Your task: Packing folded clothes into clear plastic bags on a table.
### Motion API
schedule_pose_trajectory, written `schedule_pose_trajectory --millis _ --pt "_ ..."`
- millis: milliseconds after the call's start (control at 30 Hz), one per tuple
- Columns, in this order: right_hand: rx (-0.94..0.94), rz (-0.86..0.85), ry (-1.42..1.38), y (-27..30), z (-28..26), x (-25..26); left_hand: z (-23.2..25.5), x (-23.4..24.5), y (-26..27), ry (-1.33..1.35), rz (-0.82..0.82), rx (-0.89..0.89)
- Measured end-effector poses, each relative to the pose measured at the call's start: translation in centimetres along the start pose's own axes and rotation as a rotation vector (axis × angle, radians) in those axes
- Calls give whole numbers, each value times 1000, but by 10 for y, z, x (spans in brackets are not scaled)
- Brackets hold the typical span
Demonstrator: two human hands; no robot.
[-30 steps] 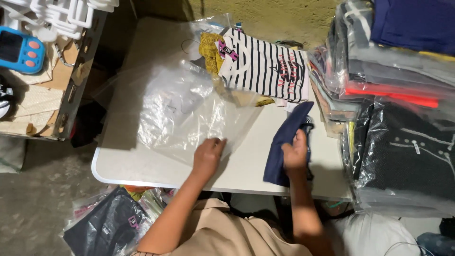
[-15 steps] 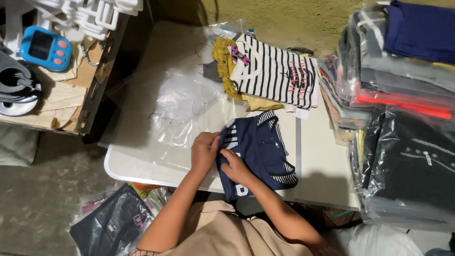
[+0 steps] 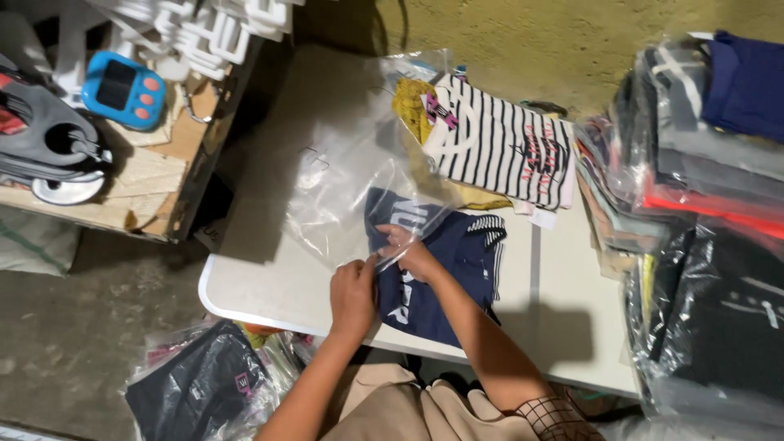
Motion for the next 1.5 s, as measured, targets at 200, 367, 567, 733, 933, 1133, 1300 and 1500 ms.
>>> schedule_pose_trajectory --millis 200,367,567,733,933,1133,1300,1500 --pt "131 -2 -360 -93 49 7 0 -30 6 27 -95 -135" --pt "195 151 -199 -130 32 10 7 -26 8 33 -156 -284" --pt "228 288 -477 -100 -35 13 -58 -2 3 -146 -70 84" --pt "467 264 -557 -72 -60 64 -62 7 -1 -203 98 170" --pt "714 836 710 16 -83 100 -56 0 9 -121 43 178" --pt "323 828 507 114 -96 50 -23 12 56 49 -167 184" --pt "234 504 1309 88 -102 -52 -39 -7 91 35 -191 266" --pt "338 568 1325 32 -107 -56 -45 -4 86 203 -245 415"
Point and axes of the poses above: each hand's wrist, its own y-axis away from the middle knuckle, its own x-axis out of the back of the hand, z = x × y, the point moved 7 cm from there along -y, towards the middle knuckle, and after that the axes turned 1 degree about y, right-handed, at the moved point
